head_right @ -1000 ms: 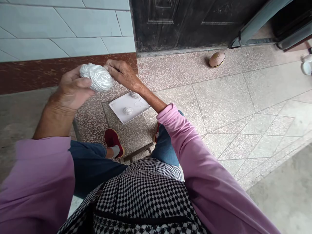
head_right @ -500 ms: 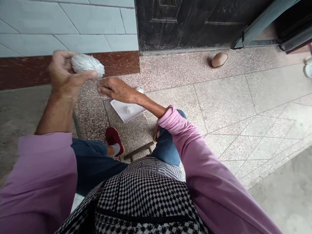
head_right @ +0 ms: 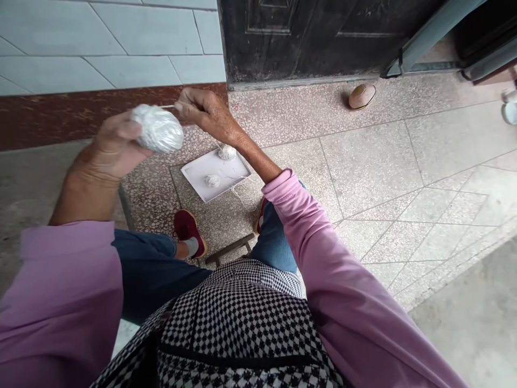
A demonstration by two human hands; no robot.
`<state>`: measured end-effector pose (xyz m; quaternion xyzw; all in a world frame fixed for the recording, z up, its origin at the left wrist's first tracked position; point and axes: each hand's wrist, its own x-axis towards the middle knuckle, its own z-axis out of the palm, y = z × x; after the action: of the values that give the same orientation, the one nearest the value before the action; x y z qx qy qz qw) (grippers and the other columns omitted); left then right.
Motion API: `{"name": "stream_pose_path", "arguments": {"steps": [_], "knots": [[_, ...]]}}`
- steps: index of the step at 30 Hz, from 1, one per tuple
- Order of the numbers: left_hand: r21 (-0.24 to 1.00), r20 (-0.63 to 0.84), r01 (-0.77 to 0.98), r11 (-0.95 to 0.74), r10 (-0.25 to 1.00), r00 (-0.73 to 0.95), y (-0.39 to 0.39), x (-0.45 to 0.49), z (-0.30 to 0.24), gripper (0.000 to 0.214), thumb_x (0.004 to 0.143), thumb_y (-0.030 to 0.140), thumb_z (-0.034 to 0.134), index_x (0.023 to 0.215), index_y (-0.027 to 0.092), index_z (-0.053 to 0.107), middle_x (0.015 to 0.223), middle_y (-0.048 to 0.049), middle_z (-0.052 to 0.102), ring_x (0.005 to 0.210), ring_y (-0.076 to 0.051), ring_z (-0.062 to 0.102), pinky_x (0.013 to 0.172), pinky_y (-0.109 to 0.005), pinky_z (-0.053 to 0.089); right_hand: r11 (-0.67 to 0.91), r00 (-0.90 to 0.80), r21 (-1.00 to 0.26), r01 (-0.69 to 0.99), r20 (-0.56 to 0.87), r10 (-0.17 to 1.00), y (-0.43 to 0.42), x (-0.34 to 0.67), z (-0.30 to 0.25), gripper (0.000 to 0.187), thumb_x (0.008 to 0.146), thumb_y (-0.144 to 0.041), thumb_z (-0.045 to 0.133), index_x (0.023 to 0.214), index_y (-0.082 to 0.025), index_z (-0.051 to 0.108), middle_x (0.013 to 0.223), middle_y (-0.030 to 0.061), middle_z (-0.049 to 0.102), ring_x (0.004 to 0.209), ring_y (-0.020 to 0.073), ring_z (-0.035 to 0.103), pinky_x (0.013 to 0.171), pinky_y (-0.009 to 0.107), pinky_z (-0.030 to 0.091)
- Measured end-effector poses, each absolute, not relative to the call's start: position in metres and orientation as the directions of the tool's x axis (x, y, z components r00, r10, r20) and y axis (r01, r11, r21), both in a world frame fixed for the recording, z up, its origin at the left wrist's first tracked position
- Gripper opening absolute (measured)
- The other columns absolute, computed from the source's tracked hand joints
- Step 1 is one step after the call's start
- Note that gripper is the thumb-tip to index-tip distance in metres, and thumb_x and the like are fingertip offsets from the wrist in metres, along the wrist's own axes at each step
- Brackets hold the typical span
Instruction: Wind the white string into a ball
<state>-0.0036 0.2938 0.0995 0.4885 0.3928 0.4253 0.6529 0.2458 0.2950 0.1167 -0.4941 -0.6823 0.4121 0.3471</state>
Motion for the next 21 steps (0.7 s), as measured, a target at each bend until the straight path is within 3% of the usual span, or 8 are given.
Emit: {"name": "stream_pose_path", "arguments": {"steps": [3,7,11,15,19,21], "knots": [[0.947,-0.05,-0.283,0.155,0.937,0.346,0.288,-0.002,0.11,0.077,0.062,0.079,0.106,0.119,0.03,0.09,0.137,-0.0186,0.087,0.15,-0.054,0.074,0.115,-0.065,0.077,0.079,-0.292,-0.943,0.323,-0.02,0.956,0.294,0.234,0.105,0.083,0.129,-0.108,0.059,0.098,-0.031,0.057,0.08,-0.0019,0.055,0.086,0.0242,0.06,0.075,0.034,0.055],[0.933,0.006,-0.347,0.098,0.957,0.289,0.288,0.001,0.114,0.073,0.065,0.082,0.102,0.12,0.036,0.09,0.149,-0.0152,0.085,0.147,-0.054,0.07,0.101,-0.066,0.074,0.014,-0.409,-0.971,0.24,-0.088,0.908,0.293,0.216,0.079,0.08,0.126,-0.103,0.069,0.096,-0.029,0.061,0.075,-0.0029,0.061,0.075,0.0211,0.056,0.06,0.029,0.045],[0.922,0.037,-0.385,0.029,0.986,0.162,0.302,-0.019,0.113,0.079,0.074,0.098,0.101,0.121,0.037,0.084,0.148,-0.0105,0.085,0.167,-0.054,0.058,0.121,-0.071,0.067,-0.023,-0.543,-0.983,0.18,-0.119,0.832,0.301,0.218,0.053,0.076,0.124,-0.094,0.083,0.093,-0.027,0.062,0.068,-0.0063,0.06,0.066,0.0188,0.05,0.05,0.025,0.035],[0.938,0.031,-0.347,0.009,0.993,0.11,0.323,-0.072,0.112,0.085,0.062,0.083,0.118,0.123,0.038,0.08,0.154,0.0015,0.084,0.187,-0.048,0.042,0.145,-0.062,0.056,-0.019,-0.54,-0.989,0.147,-0.096,0.836,0.305,0.25,0.052,0.07,0.118,-0.088,0.094,0.094,-0.027,0.067,0.069,-0.0062,0.063,0.064,0.0174,0.046,0.05,0.028,0.028],[0.973,0.019,-0.231,0.015,0.99,0.143,0.339,-0.12,0.11,0.092,0.059,0.091,0.119,0.112,0.035,0.07,0.161,0.0135,0.084,0.202,-0.044,0.021,0.147,-0.062,0.047,-0.126,-0.511,-0.98,0.154,-0.188,0.838,0.297,0.291,0.077,0.068,0.105,-0.078,0.111,0.099,-0.03,0.064,0.069,-0.0061,0.056,0.068,0.0199,0.045,0.057,0.035,0.029],[0.992,0.032,-0.126,-0.011,0.986,0.162,0.342,-0.131,0.11,0.099,0.064,0.103,0.11,0.115,0.032,0.063,0.161,0.0116,0.083,0.204,-0.045,0.015,0.14,-0.067,0.046,-0.176,-0.505,-0.973,0.15,-0.228,0.832,0.29,0.306,0.089,0.068,0.101,-0.078,0.112,0.101,-0.031,0.062,0.067,-0.0076,0.045,0.069,0.0209,0.042,0.062,0.038,0.028]]}}
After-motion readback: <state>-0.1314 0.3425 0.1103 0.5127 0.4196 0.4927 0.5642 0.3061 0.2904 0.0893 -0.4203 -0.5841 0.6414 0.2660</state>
